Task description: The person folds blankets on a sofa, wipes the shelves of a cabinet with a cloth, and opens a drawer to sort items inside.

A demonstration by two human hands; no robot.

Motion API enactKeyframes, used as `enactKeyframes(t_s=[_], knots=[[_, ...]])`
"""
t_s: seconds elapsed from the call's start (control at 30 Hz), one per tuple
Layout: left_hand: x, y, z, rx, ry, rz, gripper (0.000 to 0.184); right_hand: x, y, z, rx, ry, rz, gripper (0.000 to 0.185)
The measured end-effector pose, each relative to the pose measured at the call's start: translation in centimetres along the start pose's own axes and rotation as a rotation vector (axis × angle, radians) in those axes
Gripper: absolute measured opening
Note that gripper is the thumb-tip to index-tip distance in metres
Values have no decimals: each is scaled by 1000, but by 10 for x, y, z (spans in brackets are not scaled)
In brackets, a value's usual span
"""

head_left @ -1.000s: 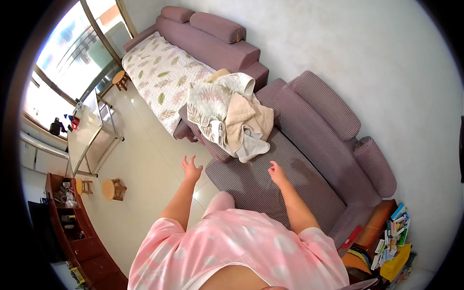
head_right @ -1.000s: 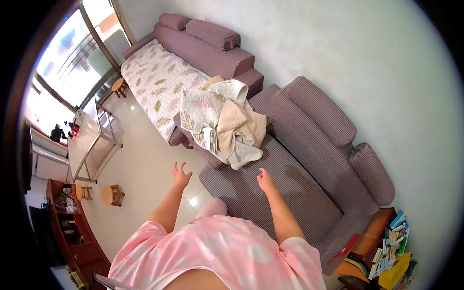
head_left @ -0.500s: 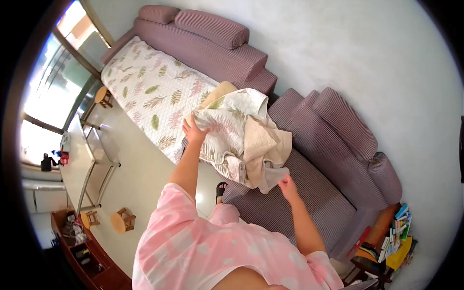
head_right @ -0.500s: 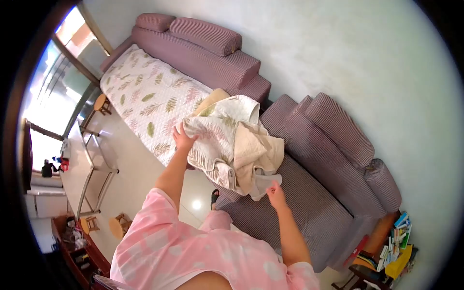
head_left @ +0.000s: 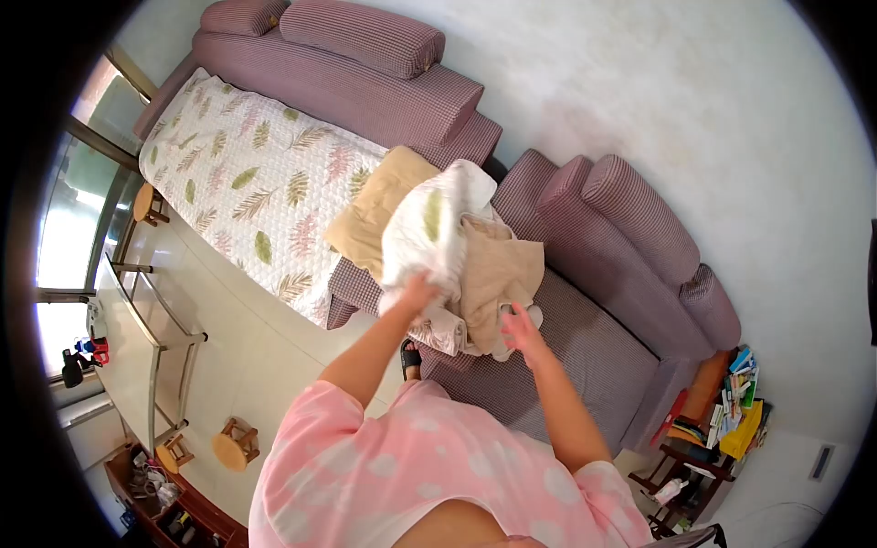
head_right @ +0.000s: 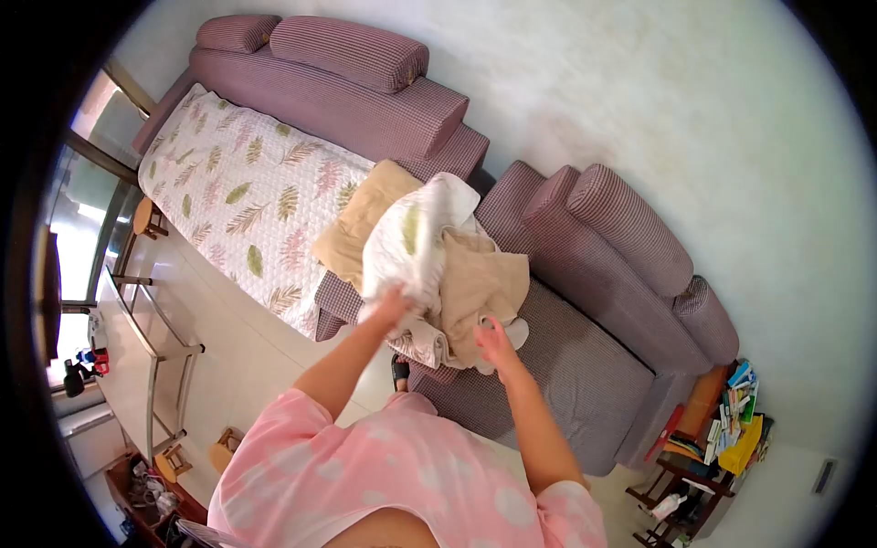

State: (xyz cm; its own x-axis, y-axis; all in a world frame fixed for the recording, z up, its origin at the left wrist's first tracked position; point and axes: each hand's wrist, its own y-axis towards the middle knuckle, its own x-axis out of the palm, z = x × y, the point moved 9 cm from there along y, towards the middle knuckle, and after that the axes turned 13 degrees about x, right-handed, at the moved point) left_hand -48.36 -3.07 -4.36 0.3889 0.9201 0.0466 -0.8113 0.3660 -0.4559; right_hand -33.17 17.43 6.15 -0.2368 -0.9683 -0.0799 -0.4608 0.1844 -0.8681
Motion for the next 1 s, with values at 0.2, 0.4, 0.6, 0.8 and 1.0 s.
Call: enactKeyframes(t_s=[0.2, 0.4, 0.6, 0.8, 1.0], knots=[[143, -100, 38, 389, 207, -821, 48, 7, 29, -35, -157, 129, 63, 78], [148, -121, 63, 338, 69, -900, 36, -61, 28, 6, -246, -234, 323, 52], [91, -28, 35, 345, -71, -334, 33, -129, -72, 46, -228, -293, 512, 38], [108, 29, 6, 365, 635, -197, 81, -212, -160, 128, -256, -535, 887, 27], [201, 7, -49, 326, 745, -613, 72, -329, -247, 231, -196, -201, 1409, 26]])
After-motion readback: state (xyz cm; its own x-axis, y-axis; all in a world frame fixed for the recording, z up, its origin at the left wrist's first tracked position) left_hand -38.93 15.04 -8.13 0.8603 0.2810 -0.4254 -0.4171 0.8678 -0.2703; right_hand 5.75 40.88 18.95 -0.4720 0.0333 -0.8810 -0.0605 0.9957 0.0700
